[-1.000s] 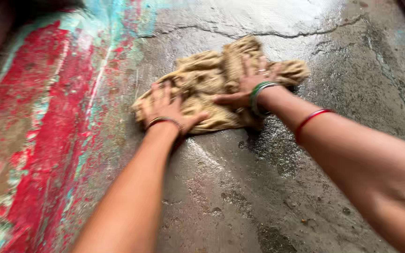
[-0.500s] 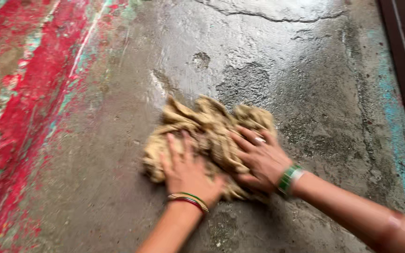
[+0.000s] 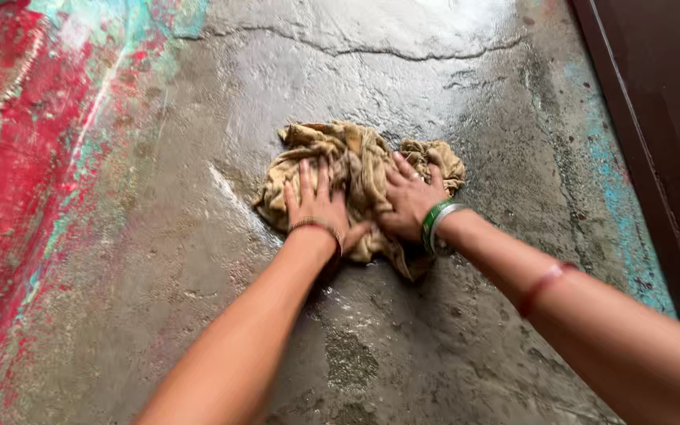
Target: The person scrubs a concrete floor with a wet cloth, repeatedly dipping the cloth into a bucket of water to wring it out. The person focuses on removing red and blue paint stains from the floor surface.
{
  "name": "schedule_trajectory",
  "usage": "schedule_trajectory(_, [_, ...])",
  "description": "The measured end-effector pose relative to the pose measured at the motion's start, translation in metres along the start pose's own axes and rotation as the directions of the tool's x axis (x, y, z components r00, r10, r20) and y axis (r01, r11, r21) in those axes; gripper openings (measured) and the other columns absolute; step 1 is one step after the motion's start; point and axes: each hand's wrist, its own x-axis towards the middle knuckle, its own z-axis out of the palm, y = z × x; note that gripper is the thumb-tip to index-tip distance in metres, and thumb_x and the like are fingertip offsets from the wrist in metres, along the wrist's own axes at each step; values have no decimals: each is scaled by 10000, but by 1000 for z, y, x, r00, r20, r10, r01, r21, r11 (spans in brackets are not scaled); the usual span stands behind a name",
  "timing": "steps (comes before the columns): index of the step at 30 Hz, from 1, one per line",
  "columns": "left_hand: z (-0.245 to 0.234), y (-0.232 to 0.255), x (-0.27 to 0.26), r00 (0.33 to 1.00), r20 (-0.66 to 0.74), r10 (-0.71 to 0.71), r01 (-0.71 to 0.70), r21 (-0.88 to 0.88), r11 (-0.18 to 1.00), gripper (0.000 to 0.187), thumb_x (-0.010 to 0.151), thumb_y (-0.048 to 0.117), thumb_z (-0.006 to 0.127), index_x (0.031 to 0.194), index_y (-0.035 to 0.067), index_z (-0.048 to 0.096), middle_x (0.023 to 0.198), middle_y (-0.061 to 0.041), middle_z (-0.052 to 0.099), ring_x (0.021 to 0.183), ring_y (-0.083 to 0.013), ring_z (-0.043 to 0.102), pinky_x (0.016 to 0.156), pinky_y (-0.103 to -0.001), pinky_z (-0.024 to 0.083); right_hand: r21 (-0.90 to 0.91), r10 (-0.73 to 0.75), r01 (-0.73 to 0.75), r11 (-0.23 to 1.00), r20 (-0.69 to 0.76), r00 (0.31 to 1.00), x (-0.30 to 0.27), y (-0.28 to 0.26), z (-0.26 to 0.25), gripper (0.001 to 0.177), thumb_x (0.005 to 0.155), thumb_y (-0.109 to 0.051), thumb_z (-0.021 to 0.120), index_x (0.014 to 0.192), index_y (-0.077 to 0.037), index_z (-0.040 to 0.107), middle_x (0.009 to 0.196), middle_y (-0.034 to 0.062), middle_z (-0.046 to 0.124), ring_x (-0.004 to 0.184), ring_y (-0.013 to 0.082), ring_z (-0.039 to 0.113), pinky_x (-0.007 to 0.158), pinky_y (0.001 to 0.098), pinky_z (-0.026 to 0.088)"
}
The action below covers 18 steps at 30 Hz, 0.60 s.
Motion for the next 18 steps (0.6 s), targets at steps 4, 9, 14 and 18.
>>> schedule_trajectory(4, [44, 13, -69, 975, -92, 203, -198, 61, 978, 1048, 835, 858, 401, 1511, 58, 430, 1695, -193, -21, 1525, -449, -186, 1180, -611, -46, 34, -50, 49, 998, 25, 998, -95, -9, 35, 646, 809, -375, 572, 1430, -208, 514, 1665, 20, 221, 1588, 212, -62, 1195, 696, 11])
schedule_trajectory(9, [38, 16, -29, 983, -57, 174, -170, 70, 983, 1038, 869, 883, 349, 1475, 51, 489, 1733, -147, -22, 1567, -365, -158, 1225, -600, -40, 148, -142, 184, 972, -256, 956, -48, 21, 42, 962, 698, -397, 666, 1571, -103, 392, 1664, 102, 125, 1521, 208, -28, 1105, 704, 15])
schedule_trajectory(14, [-4, 25, 34, 987, -162, 21, -22, -6, 1000, 1033, 770, 852, 440, 1495, 118, 398, 1726, -135, -81, 1492, -407, -207, 1144, -633, -48, 91, 50, -55, 994, 57, 997, 20, 43, -4, 911, 844, -730, 586, 1475, -87, 452, 1673, 82, 20, 1553, 252, -167, 1160, 698, -26])
schedule_trajectory(18, [9, 37, -6, 991, -89, 104, -99, 55, 994, 970, 860, 800, 426, 1521, 90, 418, 1695, -195, -45, 1519, -459, -187, 1183, -660, -58, 91, 74, -73, 993, -7, 997, -33, 23, 14, 701, 805, -559, 555, 1317, -82, 604, 1690, 93, 102, 1573, 254, -74, 1162, 739, 34])
